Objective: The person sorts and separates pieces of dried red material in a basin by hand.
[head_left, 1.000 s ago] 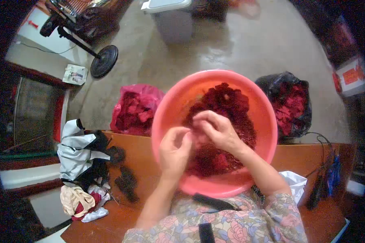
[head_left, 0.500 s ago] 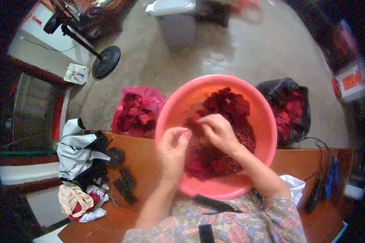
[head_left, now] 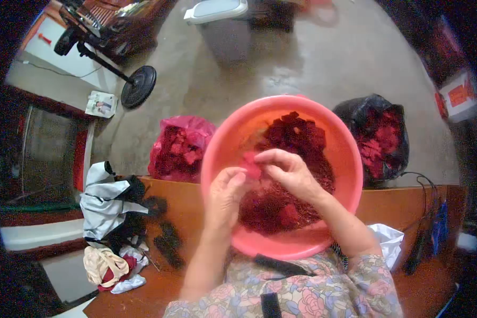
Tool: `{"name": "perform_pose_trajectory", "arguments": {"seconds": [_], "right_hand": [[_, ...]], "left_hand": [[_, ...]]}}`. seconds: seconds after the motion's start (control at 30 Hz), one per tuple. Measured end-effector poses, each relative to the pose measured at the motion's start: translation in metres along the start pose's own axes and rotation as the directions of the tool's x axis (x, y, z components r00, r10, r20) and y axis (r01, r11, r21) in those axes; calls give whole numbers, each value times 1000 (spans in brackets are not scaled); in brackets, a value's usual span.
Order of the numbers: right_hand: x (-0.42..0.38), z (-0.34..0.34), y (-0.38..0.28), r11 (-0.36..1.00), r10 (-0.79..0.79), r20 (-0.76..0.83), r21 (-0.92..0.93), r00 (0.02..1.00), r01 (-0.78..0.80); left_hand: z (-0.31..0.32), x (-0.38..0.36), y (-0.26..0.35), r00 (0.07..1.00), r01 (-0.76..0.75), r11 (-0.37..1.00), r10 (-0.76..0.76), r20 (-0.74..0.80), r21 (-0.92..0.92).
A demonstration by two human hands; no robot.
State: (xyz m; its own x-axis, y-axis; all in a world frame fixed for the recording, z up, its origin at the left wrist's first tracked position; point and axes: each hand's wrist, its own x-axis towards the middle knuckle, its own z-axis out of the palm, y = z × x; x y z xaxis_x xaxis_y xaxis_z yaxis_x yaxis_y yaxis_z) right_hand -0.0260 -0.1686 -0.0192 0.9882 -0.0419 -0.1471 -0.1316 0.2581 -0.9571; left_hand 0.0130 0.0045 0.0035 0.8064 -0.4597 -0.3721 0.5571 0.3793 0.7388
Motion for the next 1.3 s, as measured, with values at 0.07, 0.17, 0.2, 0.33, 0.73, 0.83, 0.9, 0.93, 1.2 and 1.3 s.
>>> {"name": "perform_pose_trajectory", "arguments": {"seconds": [0.07,0.17,0.2,0.33,0.73,0.83,0.9,0.93,1.2,1.3], "right_hand": [[6,0,3,807,-418,7,-455,908,375],[8,3,2,531,-612,120,-671,782,518],[9,3,6,498,-625,136,-688,769,527],[7,3,11,531,-607,74,-703,791,474],[-2,4,8,968,123,-81,228,989,-101],[-2,3,6,956,172,-107,260,979,-140],[1,3,9,939,190,-143,316,971,-137],[0,4,7,927,211,-122,341,970,-159],[-4,8,0,955,193,4,230,981,-189],[-4,8,0,958,161,22,239,987,-161]], "left_hand": [[-5,0,-1,1000,2,1000,-1,11,-6],[-8,1,-2,999,28,998,-26,36,-61],[-9,1,-3,999,37,997,-34,38,-66],[-12,2,-5,1000,-10,1000,10,18,1],[1,-4,-8,930,-364,753,329,165,548],[6,-5,-5,867,-498,683,416,276,534],[5,-4,-6,840,-541,623,435,325,564],[2,-2,-8,840,-539,586,426,336,606],[4,-7,-7,951,-254,783,310,-3,568],[8,-8,-2,947,-234,754,321,-34,615]]}}
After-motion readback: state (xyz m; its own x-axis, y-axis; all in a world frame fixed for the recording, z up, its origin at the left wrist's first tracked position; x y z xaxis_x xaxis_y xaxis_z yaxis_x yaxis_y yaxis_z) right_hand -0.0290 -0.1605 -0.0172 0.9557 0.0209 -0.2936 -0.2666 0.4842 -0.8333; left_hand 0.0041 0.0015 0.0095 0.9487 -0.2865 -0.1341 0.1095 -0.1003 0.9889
